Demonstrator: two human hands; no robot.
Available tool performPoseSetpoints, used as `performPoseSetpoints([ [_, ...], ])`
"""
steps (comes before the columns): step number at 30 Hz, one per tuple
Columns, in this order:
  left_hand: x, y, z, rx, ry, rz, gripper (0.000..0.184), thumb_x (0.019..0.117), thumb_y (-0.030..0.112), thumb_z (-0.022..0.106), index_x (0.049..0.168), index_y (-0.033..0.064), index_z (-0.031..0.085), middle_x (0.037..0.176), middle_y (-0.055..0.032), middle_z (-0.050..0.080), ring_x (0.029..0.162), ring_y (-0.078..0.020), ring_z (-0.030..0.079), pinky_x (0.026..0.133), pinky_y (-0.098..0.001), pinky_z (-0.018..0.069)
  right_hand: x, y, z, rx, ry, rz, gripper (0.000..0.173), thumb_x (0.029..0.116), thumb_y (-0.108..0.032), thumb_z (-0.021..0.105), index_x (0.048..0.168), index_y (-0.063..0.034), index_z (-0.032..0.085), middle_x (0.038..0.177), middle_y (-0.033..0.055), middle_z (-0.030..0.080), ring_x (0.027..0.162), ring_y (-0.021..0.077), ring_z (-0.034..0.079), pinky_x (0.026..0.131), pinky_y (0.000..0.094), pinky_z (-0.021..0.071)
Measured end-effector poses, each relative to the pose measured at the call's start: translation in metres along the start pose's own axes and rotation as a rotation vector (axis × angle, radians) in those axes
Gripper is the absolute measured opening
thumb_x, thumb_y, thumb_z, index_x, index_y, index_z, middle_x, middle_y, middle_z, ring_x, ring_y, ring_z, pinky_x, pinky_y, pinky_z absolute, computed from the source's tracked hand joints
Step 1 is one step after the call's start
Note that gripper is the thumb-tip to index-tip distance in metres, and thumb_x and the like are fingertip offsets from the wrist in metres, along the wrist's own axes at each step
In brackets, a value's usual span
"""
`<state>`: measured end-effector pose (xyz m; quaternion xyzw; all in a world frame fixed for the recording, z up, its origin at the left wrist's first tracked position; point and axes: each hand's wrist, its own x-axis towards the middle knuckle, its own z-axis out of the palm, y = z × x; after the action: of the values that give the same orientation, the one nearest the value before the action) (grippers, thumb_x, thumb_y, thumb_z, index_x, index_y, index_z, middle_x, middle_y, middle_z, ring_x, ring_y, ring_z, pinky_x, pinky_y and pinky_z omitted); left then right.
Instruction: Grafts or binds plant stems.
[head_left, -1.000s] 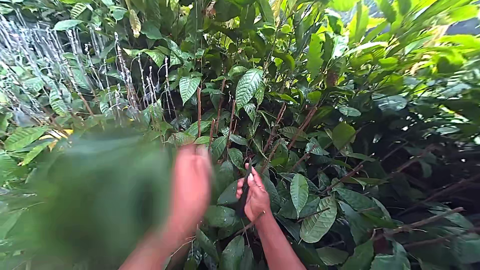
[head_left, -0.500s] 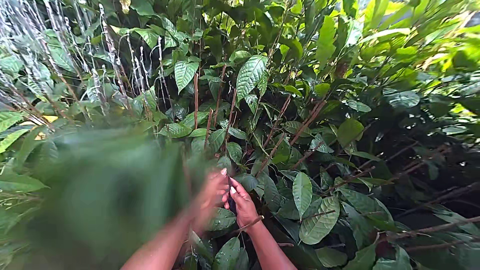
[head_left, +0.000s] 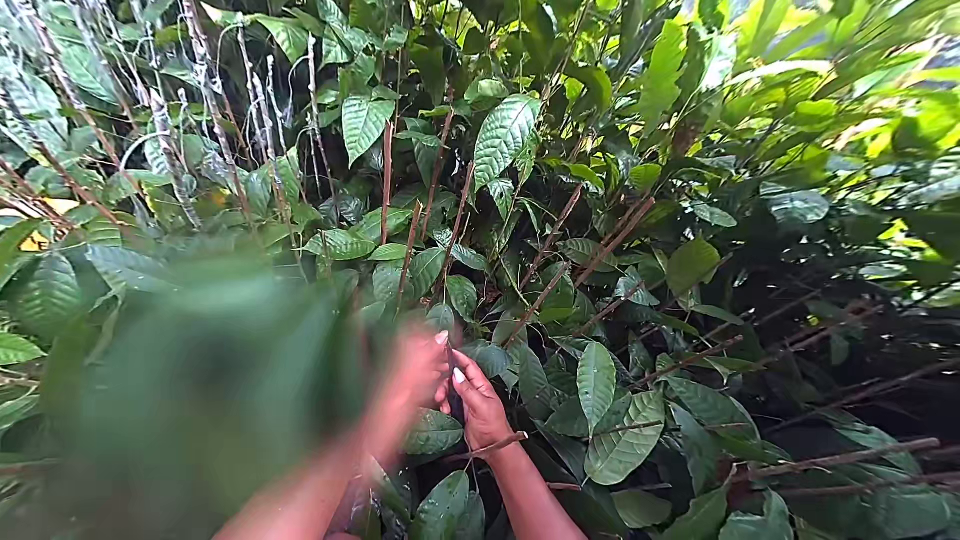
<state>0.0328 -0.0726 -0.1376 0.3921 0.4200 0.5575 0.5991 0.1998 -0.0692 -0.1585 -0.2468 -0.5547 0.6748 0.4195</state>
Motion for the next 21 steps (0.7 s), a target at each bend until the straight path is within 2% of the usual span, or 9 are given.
performPoseSetpoints([
  [5, 0.003, -0.002, 0.0, -0.013, 0.022, -0.016, 0.036, 0.1088, 0.026, 0.051, 0.094, -0.0014, 0.069, 0.086, -0.0081, 0.072, 0.076, -0.0162, 0.071, 0.076, -0.0329, 0.0609, 0.0, 0.005, -0.005, -0.053, -0.006, 0.013, 0.049, 0.1068, -0.015, 0.04, 0.152, 0.0015, 0.036, 0.088, 0.0065, 0.065, 0.067, 0.0096, 0.06, 0.063, 0.0235, 0.052],
  [10, 0.005, -0.001, 0.003, -0.032, 0.057, -0.049, 0.03, 0.1081, 0.02, 0.052, 0.094, -0.0024, 0.067, 0.084, -0.0084, 0.072, 0.074, -0.0157, 0.071, 0.074, -0.0314, 0.061, 0.0, 0.01, -0.009, -0.04, -0.025, 0.023, 0.053, 0.1072, -0.015, 0.04, 0.157, 0.0, 0.031, 0.096, 0.0086, 0.065, 0.067, 0.0093, 0.059, 0.062, 0.023, 0.0521],
  [14, 0.007, 0.001, 0.004, -0.036, 0.071, -0.066, 0.027, 0.1077, 0.016, 0.052, 0.092, -0.0026, 0.066, 0.083, -0.0086, 0.072, 0.073, -0.0155, 0.071, 0.073, -0.0306, 0.0612, 0.001, 0.012, -0.011, -0.043, -0.015, 0.035, 0.053, 0.1076, -0.015, 0.039, 0.158, -0.0006, 0.03, 0.094, 0.0079, 0.066, 0.066, 0.0089, 0.059, 0.061, 0.0225, 0.0516],
  [17, 0.008, 0.003, 0.005, -0.032, 0.087, -0.078, 0.026, 0.1074, 0.015, 0.053, 0.091, -0.0019, 0.065, 0.083, -0.0087, 0.072, 0.072, -0.0155, 0.072, 0.073, -0.0304, 0.0614, 0.002, 0.014, -0.014, -0.045, -0.021, 0.049, 0.054, 0.1075, -0.015, 0.04, 0.159, -0.0012, 0.029, 0.099, 0.0086, 0.066, 0.066, 0.0088, 0.059, 0.059, 0.0222, 0.0514],
  [19, 0.007, 0.004, 0.006, -0.017, 0.095, -0.08, 0.024, 0.107, 0.015, 0.054, 0.094, -0.0016, 0.065, 0.084, -0.0083, 0.071, 0.072, -0.0152, 0.071, 0.072, -0.0303, 0.0612, 0.002, 0.014, -0.014, -0.048, -0.017, 0.049, 0.054, 0.1073, -0.015, 0.04, 0.159, -0.001, 0.03, 0.099, 0.0077, 0.066, 0.066, 0.0086, 0.059, 0.06, 0.022, 0.0516],
  [21, 0.006, 0.004, 0.005, -0.001, 0.082, -0.077, 0.019, 0.1067, 0.014, 0.054, 0.109, -0.0013, 0.065, 0.09, -0.0087, 0.069, 0.076, -0.0163, 0.07, 0.073, -0.0314, 0.0609, 0.002, 0.013, -0.014, -0.064, -0.004, 0.055, 0.052, 0.1074, -0.015, 0.04, 0.157, -0.0003, 0.034, 0.1, 0.0086, 0.066, 0.067, 0.0089, 0.059, 0.06, 0.0219, 0.0511],
])
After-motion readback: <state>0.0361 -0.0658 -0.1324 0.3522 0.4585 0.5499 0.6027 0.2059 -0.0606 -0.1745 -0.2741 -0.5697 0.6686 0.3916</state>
